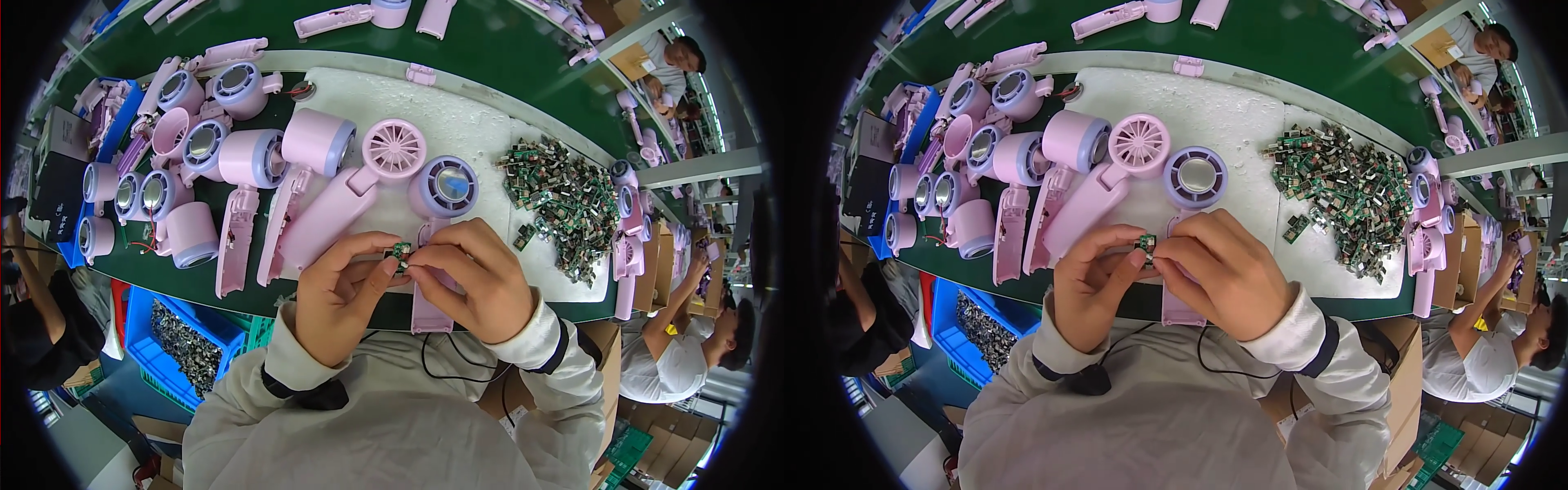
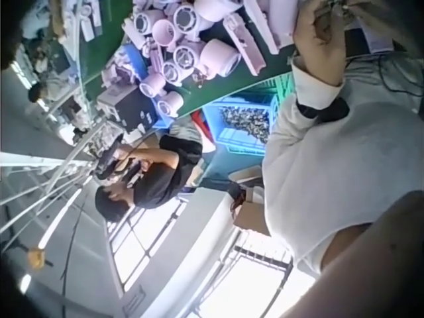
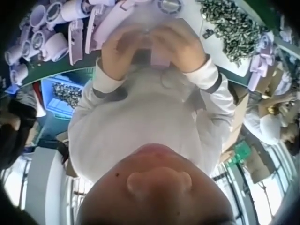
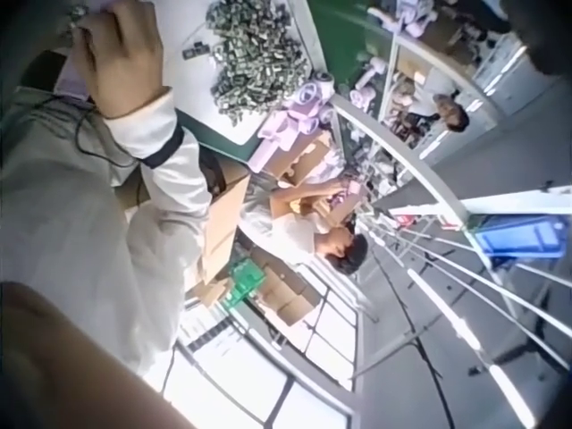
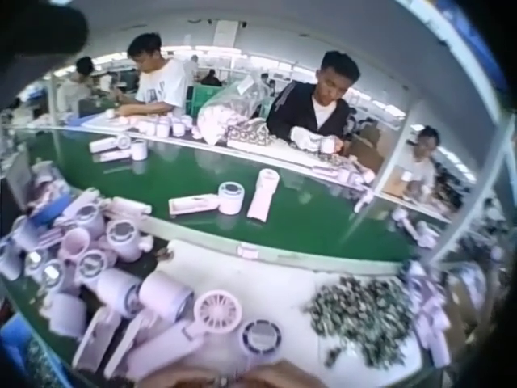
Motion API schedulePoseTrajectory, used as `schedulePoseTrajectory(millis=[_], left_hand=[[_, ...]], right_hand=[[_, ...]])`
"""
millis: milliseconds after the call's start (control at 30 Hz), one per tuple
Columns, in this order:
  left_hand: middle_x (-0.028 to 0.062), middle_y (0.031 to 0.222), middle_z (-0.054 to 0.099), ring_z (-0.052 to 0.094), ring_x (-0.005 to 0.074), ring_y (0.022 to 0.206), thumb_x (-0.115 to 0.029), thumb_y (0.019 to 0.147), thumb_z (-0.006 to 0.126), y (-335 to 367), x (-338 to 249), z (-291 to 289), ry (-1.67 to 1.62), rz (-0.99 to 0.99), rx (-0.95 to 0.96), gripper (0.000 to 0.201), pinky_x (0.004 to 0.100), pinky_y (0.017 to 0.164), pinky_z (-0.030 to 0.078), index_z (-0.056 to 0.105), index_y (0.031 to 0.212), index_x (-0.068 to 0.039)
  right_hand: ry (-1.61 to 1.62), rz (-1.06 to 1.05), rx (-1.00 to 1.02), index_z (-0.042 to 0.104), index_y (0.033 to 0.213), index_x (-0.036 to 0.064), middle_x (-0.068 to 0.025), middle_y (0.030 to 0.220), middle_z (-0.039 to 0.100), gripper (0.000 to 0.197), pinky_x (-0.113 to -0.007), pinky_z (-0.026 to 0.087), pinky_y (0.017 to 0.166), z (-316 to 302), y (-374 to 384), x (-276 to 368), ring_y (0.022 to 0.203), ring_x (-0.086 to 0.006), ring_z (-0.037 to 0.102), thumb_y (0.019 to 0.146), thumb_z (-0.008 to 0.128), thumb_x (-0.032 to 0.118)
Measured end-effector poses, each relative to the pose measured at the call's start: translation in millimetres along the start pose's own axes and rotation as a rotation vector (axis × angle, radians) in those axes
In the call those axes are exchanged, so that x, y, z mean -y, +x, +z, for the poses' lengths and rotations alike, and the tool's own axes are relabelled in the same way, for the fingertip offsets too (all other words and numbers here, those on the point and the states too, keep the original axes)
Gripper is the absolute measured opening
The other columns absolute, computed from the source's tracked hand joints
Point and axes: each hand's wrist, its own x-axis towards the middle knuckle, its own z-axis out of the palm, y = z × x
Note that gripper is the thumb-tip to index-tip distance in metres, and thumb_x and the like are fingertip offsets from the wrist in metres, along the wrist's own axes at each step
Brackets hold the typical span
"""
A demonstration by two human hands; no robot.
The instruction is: Assembling handheld electric fans by inserting internal components into plastic housings on an assembly line.
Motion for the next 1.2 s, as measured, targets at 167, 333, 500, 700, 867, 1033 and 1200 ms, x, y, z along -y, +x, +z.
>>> schedulePoseTrajectory(millis=[167, 333, 500, 700, 867, 1033, 1200], left_hand=[[0.0144, 0.121, 0.065, 0.069, 0.0222, 0.111, 0.003, 0.103, 0.055, -0.4, 0.7, 1.5, 0.035, 0.029, 0.001, 0.025, 0.0349, 0.098, 0.058, 0.056, 0.127, 0.007], [0.0165, 0.124, 0.063, 0.068, 0.0244, 0.114, 0.007, 0.102, 0.053, -0.5, 1.9, -1.4, 0.089, 0.067, 0.041, 0.025, 0.0395, 0.100, 0.058, 0.054, 0.127, 0.008], [0.0169, 0.125, 0.063, 0.068, 0.0237, 0.113, 0.007, 0.102, 0.053, -1.5, 4.8, -1.7, 0.118, 0.057, 0.052, 0.028, 0.0390, 0.102, 0.057, 0.053, 0.130, 0.008], [0.0169, 0.125, 0.067, 0.069, 0.0198, 0.110, 0.005, 0.101, 0.057, -3.0, 3.8, 0.2, 0.247, 0.138, 0.019, 0.031, 0.0298, 0.095, 0.057, 0.060, 0.132, 0.005], [0.0170, 0.127, 0.067, 0.069, 0.0193, 0.109, 0.006, 0.100, 0.059, -1.5, 3.0, -3.4, 0.362, 0.185, 0.058, 0.030, 0.0278, 0.094, 0.056, 0.066, 0.129, 0.002], [0.0160, 0.126, 0.068, 0.069, 0.0173, 0.107, 0.007, 0.099, 0.060, -0.7, 5.1, 0.9, 0.217, 0.143, 0.027, 0.031, 0.0268, 0.091, 0.057, 0.067, 0.128, 0.001], [0.0188, 0.123, 0.068, 0.069, 0.0214, 0.107, 0.010, 0.096, 0.063, -3.1, 7.2, 6.2, 0.290, 0.221, -0.034, 0.030, 0.0305, 0.090, 0.056, 0.068, 0.125, 0.003]], right_hand=[[-0.107, -0.086, -0.041, 0.067, 0.097, 0.0006, -0.0115, 0.099, 0.062, 0.024, -0.037, 0.051, 0.073, -0.3, 5.5, -2.8, 0.085, -0.0293, 0.061, 0.076, 0.079, 0.000], [-0.176, -0.150, 0.016, 0.066, 0.097, 0.0005, -0.0117, 0.100, 0.061, 0.027, -0.038, 0.051, 0.073, -4.1, 9.1, -3.1, 0.084, -0.0301, 0.060, 0.072, 0.079, 0.000], [-0.203, -0.152, 0.034, 0.066, 0.097, 0.0004, -0.0115, 0.099, 0.062, 0.028, -0.038, 0.052, 0.072, -8.4, 10.1, -2.5, 0.084, -0.0303, 0.060, 0.072, 0.078, -0.001], [-0.177, -0.180, 0.055, 0.067, 0.096, 0.0003, -0.0114, 0.099, 0.062, 0.027, -0.037, 0.052, 0.072, -12.1, 11.7, -4.9, 0.084, -0.0299, 0.061, 0.072, 0.078, -0.002], [-0.124, -0.191, 0.050, 0.068, 0.095, 0.0002, -0.0112, 0.100, 0.062, 0.024, -0.037, 0.052, 0.071, -14.4, 10.8, -10.2, 0.084, -0.0292, 0.061, 0.073, 0.078, -0.002], [-0.088, -0.169, 0.046, 0.068, 0.096, 0.0003, -0.0109, 0.099, 0.063, 0.024, -0.037, 0.052, 0.071, -12.7, 11.0, -11.0, 0.084, -0.0285, 0.062, 0.074, 0.079, -0.001], [-0.133, -0.086, -0.104, 0.070, 0.093, 0.0002, -0.0092, 0.090, 0.065, 0.025, -0.035, 0.051, 0.067, -2.0, 2.5, 0.3, 0.079, -0.0270, 0.062, 0.070, 0.080, -0.003]])
